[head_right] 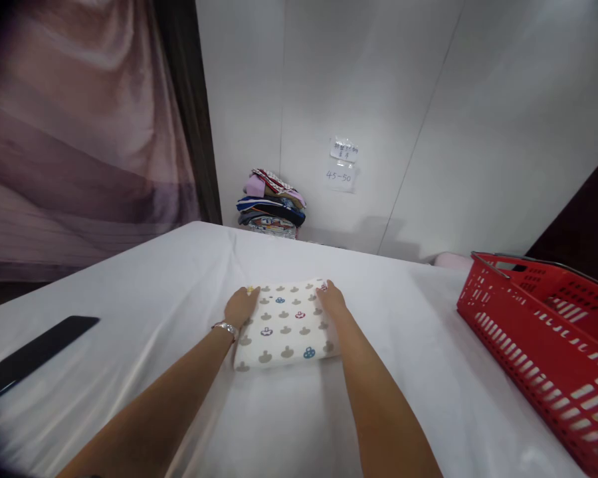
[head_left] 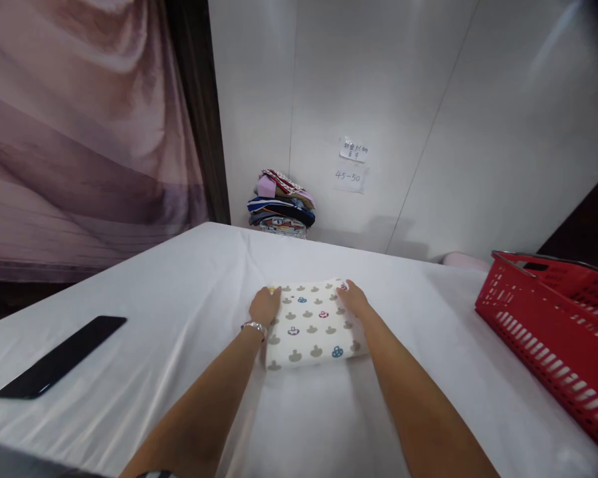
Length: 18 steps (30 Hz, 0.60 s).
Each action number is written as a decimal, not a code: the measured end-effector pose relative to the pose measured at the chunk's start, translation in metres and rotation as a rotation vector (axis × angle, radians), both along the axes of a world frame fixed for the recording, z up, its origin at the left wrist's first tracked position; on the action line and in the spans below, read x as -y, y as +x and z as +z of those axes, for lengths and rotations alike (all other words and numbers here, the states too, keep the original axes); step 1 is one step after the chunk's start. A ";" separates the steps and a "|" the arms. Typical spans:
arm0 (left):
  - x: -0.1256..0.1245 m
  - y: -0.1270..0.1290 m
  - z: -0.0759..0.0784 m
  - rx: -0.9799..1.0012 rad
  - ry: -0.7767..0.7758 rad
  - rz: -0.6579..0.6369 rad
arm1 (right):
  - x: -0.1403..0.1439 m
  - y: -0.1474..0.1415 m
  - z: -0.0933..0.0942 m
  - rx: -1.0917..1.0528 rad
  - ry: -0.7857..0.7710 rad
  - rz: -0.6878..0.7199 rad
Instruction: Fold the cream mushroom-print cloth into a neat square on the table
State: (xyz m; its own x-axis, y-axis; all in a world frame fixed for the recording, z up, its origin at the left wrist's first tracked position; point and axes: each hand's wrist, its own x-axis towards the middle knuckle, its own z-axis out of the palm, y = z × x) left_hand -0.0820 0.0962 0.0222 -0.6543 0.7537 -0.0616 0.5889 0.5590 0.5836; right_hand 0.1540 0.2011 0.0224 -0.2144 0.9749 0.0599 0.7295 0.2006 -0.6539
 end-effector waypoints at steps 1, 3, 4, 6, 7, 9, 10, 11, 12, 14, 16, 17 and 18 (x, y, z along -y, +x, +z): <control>0.000 0.000 -0.002 -0.003 0.009 0.012 | -0.002 -0.005 0.000 0.027 0.010 -0.003; 0.002 -0.001 -0.006 -0.005 0.022 0.031 | -0.002 -0.013 -0.003 0.095 0.028 -0.007; 0.002 -0.002 -0.008 -0.005 0.024 0.036 | -0.001 -0.015 -0.005 0.126 0.033 -0.005; 0.003 -0.004 -0.009 -0.007 0.024 0.032 | 0.001 -0.017 -0.009 0.179 0.037 -0.003; 0.003 -0.005 -0.009 -0.012 0.026 0.026 | 0.002 -0.016 -0.010 0.200 0.039 -0.004; 0.003 -0.005 -0.009 -0.024 0.038 0.008 | 0.003 -0.015 -0.010 0.226 0.048 -0.011; 0.002 -0.005 -0.009 -0.030 0.045 0.000 | 0.003 -0.015 -0.010 0.239 0.055 -0.017; 0.002 -0.005 -0.009 -0.034 0.051 -0.005 | 0.004 -0.015 -0.010 0.257 0.062 -0.024; 0.001 -0.005 -0.010 -0.037 0.053 -0.007 | 0.004 -0.015 -0.010 0.281 0.066 -0.030; 0.000 -0.005 -0.013 -0.038 0.048 -0.004 | 0.003 -0.015 -0.011 0.333 0.064 -0.035; -0.001 -0.006 -0.016 -0.037 0.035 -0.003 | 0.003 -0.016 -0.011 0.369 0.053 -0.032; -0.001 -0.006 -0.016 -0.032 0.028 -0.003 | 0.004 -0.016 -0.011 0.375 0.047 -0.031; -0.001 -0.006 -0.014 -0.032 0.026 -0.004 | 0.004 -0.017 -0.010 0.381 0.044 -0.032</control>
